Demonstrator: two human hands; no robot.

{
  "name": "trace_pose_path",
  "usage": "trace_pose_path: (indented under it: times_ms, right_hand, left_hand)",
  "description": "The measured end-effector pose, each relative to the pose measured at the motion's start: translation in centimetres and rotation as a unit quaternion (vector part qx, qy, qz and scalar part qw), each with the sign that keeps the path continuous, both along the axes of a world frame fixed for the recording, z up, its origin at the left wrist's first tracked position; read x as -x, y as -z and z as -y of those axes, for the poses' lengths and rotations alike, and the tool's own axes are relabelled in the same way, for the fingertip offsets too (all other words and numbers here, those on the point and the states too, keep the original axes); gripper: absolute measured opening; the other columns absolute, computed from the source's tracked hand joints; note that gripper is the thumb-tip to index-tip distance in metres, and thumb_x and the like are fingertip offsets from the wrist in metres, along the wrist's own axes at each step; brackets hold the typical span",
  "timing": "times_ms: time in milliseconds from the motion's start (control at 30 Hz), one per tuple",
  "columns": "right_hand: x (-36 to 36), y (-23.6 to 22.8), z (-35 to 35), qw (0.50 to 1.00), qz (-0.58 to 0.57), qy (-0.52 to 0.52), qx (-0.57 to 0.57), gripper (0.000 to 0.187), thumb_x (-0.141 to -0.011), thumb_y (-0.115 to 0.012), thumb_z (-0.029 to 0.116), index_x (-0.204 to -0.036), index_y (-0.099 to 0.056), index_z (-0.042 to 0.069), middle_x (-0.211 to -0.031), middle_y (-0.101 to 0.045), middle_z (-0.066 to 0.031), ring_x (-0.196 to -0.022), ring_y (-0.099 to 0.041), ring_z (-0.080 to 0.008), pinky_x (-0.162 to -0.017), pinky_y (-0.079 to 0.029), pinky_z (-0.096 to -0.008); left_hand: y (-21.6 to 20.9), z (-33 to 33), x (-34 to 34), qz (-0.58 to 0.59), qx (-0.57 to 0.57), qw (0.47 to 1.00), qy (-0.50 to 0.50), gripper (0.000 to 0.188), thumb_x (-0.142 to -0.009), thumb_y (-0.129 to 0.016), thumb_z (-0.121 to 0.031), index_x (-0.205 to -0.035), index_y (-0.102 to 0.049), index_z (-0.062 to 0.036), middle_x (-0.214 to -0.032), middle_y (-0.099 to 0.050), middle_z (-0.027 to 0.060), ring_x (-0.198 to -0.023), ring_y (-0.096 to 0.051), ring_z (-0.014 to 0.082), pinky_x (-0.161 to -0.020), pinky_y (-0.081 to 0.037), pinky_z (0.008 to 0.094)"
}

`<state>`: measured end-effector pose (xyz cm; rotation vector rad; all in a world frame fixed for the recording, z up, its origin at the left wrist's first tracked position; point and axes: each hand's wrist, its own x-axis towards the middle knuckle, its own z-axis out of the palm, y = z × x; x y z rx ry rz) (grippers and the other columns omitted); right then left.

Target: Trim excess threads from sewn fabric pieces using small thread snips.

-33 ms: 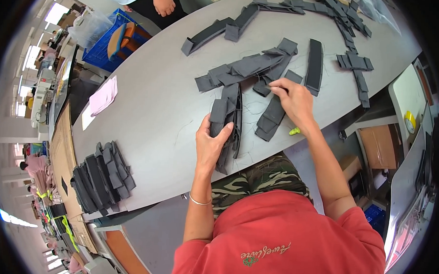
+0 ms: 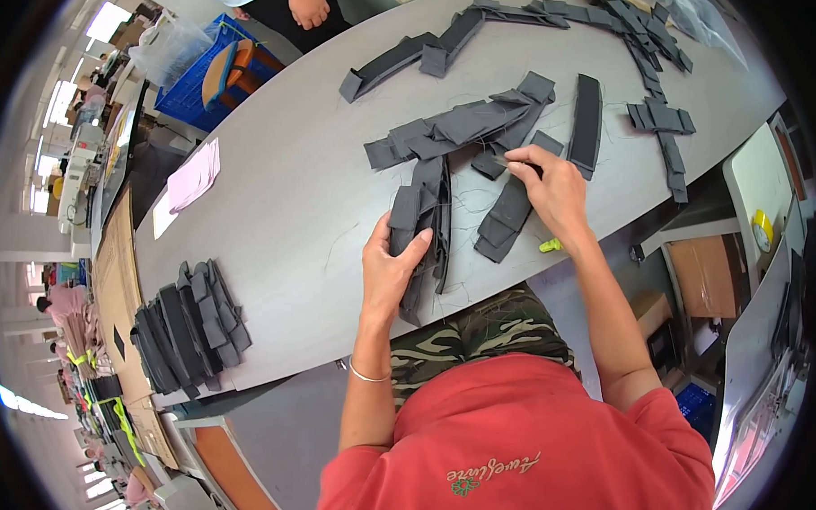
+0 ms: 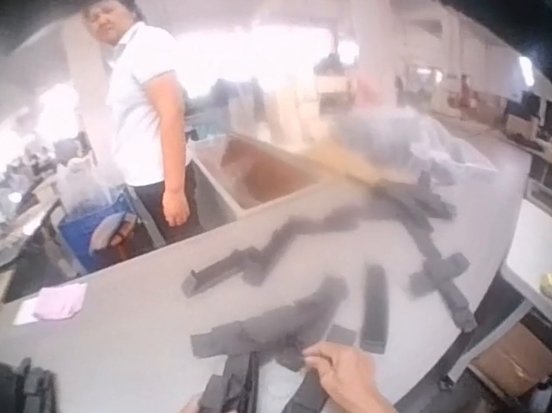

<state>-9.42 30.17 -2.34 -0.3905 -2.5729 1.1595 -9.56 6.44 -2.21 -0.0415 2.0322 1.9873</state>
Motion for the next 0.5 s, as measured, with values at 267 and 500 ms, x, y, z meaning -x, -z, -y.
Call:
trace_pose_path:
  times_ms: [267,500]
  right_hand:
    - [-2.2,-2.8,2.4,0.991,-0.063,-0.116,0.031,0.019,-0.083,-0.066,0.015,-0.101,-0.067,0.008,-0.089,-0.067,-0.0079,-0.074,-0.061,-0.0211,-0.067,-0.047,-0.0310]
    - [-2.1,-2.4,3.6,0.988,-0.110,-0.104,-0.037,0.017,-0.082,-0.066,0.018,-0.097,-0.067,0.008,-0.079,-0.064,-0.0072,-0.075,-0.061,-0.0268,-0.067,-0.047,-0.0366]
  left_hand:
    - [-0.2,-0.1,-1.6,-0.056,-0.001,0.998,-0.040,0.045,-0.082,-0.071,-0.012,-0.120,-0.054,0.0042,-0.101,-0.063,0.0068,-0.088,-0.058,0.0119,-0.080,-0.048,0.0257]
    - [-0.4,-0.3,-2.5,-0.075,0.002,0.996,-0.038,0.044,-0.082,-0.070,-0.010,-0.120,-0.054,0.0041,-0.101,-0.062,0.0056,-0.087,-0.056,0.0106,-0.079,-0.046,0.0240]
